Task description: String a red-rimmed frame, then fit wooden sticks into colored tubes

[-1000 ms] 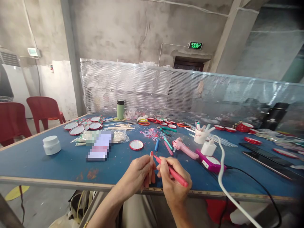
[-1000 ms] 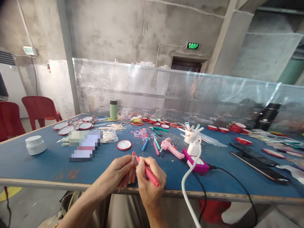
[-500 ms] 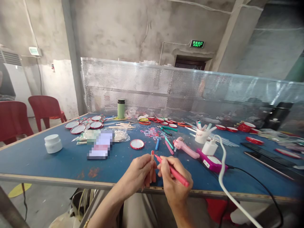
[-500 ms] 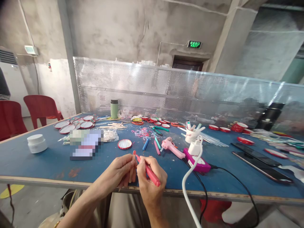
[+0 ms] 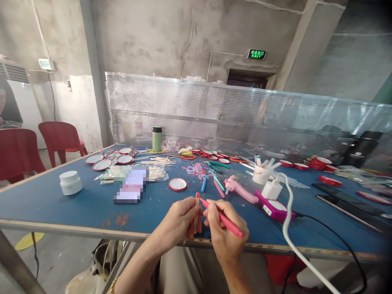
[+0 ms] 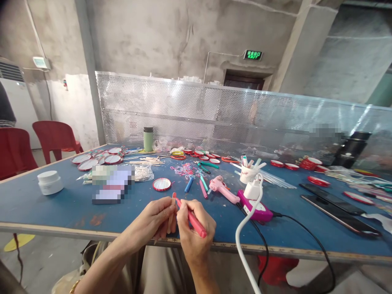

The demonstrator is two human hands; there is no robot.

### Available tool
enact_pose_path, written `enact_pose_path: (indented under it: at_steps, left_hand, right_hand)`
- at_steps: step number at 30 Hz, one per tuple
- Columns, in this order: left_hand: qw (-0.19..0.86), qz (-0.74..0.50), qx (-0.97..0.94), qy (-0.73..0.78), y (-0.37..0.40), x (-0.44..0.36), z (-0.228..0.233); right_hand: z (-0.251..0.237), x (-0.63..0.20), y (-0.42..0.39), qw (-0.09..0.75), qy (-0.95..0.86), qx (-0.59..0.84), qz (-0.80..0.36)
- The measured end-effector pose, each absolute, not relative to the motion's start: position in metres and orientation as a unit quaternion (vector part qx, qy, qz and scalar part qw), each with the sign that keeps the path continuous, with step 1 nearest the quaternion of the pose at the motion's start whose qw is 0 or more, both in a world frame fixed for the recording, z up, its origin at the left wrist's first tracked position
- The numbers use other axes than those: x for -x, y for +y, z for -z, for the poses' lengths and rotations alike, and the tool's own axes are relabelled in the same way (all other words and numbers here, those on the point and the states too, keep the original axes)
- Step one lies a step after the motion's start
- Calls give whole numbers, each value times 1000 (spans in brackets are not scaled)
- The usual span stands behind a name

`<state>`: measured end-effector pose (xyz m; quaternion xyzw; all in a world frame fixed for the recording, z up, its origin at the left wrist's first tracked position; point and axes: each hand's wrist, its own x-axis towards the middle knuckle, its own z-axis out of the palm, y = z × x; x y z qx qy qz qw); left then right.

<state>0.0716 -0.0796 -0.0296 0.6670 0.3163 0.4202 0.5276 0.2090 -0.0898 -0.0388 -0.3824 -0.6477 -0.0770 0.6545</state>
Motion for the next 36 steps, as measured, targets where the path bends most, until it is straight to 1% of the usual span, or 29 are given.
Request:
enact_pose_path:
  at_steps: [14,21,30,36]
  left_hand:
    - [524,-417,-669,323,-79,-72,30]
    - [530,-417,-665,320,-78,-72,32]
    - [527,-411,-666,332,-82,-72,25]
    - [529,-416,-664,325,-80,-73,29]
  right_hand:
    - [40,-209,-90,645,-653,390,75]
    - [41,-209,-90,668,-633,384,77]
    - [41,-209,-91,655,-644,386,86]
    - [39,-209,-90,653,-653,374,87]
